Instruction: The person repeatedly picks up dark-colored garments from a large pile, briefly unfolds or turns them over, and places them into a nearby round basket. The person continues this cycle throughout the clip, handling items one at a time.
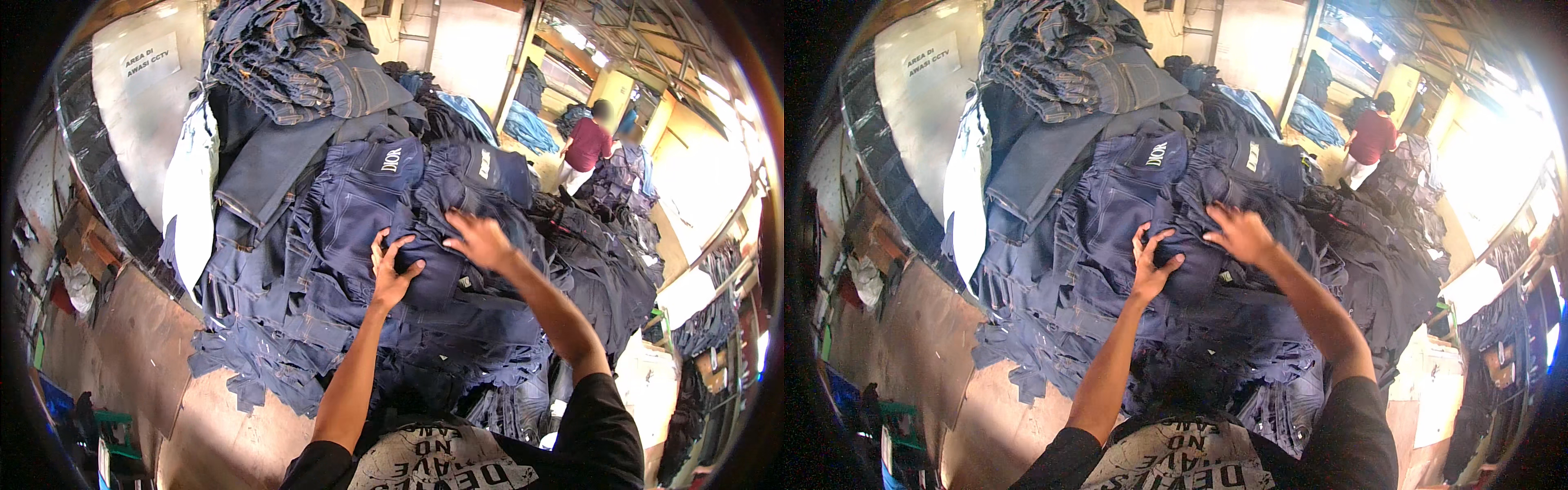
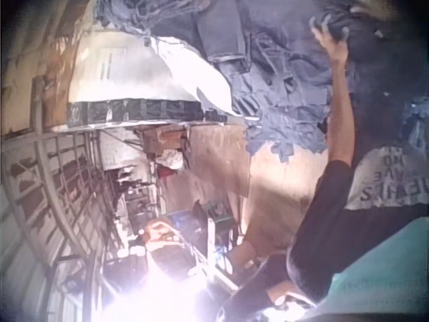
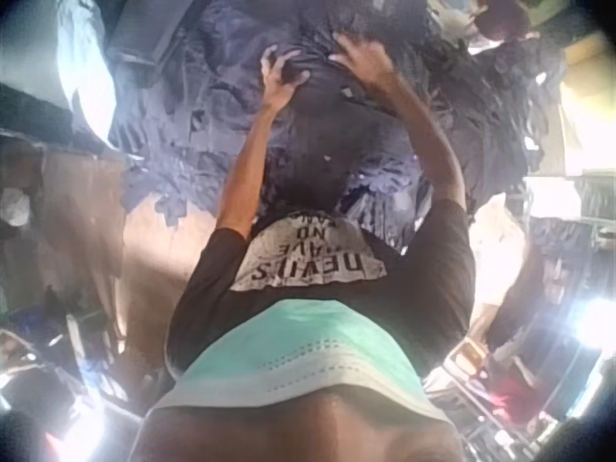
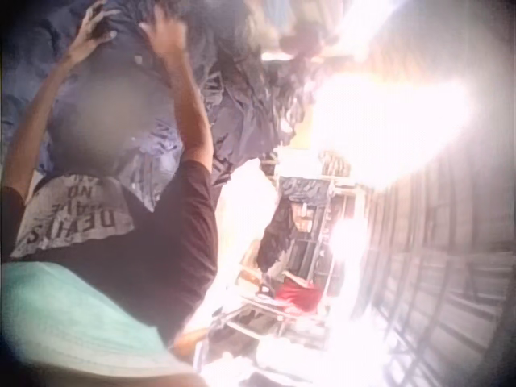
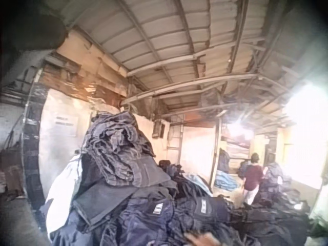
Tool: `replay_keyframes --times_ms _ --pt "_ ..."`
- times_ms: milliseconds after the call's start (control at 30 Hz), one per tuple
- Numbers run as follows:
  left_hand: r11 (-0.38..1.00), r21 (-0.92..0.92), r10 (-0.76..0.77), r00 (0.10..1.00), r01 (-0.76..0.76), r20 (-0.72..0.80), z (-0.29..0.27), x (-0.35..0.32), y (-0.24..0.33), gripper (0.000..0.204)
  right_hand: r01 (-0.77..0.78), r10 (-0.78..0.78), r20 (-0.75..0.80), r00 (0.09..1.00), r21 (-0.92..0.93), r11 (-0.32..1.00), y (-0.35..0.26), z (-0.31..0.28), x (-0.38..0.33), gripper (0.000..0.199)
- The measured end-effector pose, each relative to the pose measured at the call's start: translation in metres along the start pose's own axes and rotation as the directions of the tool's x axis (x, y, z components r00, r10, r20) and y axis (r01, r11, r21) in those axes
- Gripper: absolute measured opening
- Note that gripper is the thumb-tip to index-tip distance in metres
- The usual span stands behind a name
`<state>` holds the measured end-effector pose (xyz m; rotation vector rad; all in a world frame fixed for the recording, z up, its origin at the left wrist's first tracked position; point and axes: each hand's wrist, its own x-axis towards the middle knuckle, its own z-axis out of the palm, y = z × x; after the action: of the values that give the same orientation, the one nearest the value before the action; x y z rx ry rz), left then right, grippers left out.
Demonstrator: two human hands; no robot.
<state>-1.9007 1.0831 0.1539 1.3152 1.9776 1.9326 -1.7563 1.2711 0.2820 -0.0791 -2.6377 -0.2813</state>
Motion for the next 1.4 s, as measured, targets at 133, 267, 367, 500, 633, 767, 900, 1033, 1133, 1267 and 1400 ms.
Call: replay_keyframes --times_ms 133,267,367,500,633,767,900,1033,1133,1267,1400 --pt "1.0 0.007 0.001 0.999 -0.001 -0.034 0.004 -0.001 0.0 0.062 -0.155 0.181 -0.064 0.981 0.294 0.943 0.013 0.016 -0.021 0.095" --pt "1.0 0.012 -0.026 0.999 0.026 -0.028 0.006 0.004 -0.006 0.063 -0.012 0.009 0.019 1.0 0.198 0.98 0.02 0.021 -0.017 0.082" --pt "0.989 -0.12 0.091 0.996 -0.092 -0.015 -0.002 -0.002 -0.014 0.062 -0.205 0.197 0.108 0.974 0.072 0.976 0.026 0.04 -0.01 0.059" --pt "0.82 -0.572 -0.24 0.927 0.035 -0.287 -0.031 -0.02 -0.029 0.048 -0.419 0.478 -0.219 0.851 0.265 0.868 0.103 0.015 0.017 0.041" --pt "0.807 -0.498 -0.588 0.514 0.319 -0.624 -0.067 -0.022 -0.042 0.078 -0.451 0.446 -0.363 0.818 0.074 0.889 0.159 -0.071 0.066 0.038" --pt "0.603 -0.676 -0.709 0.673 0.425 -0.21 -0.098 -0.002 -0.039 0.108 -0.374 0.303 -0.481 0.823 -0.057 0.926 0.125 -0.136 0.142 0.031" --pt "0.51 -0.736 -0.756 0.641 0.444 -0.137 -0.109 0.015 -0.022 0.087 -0.331 0.181 -0.599 0.78 -0.15 0.932 0.071 -0.159 0.204 0.03" --pt "0.468 -0.821 -0.578 0.816 0.327 -0.005 -0.101 0.023 -0.009 0.061 -0.138 0.078 -0.522 0.849 -0.077 0.987 -0.036 -0.113 0.207 0.025" --pt "0.367 -0.899 -0.404 0.911 0.24 0.079 -0.096 0.025 -0.007 0.029 0.082 -0.108 -0.233 0.966 -0.116 0.99 -0.124 -0.039 0.155 0.026" --pt "0.142 -0.972 -0.522 0.848 0.187 0.087 -0.102 0.01 0.0 0.033 0.084 -0.057 -0.111 0.992 0.246 0.966 -0.173 0.015 0.085 0.043" --pt "0.035 -0.968 -0.306 0.924 0.25 0.227 -0.106 0.001 0.028 0.04 0.032 -0.002 -0.115 0.993 0.259 0.965 -0.186 0.005 0.06 0.092"
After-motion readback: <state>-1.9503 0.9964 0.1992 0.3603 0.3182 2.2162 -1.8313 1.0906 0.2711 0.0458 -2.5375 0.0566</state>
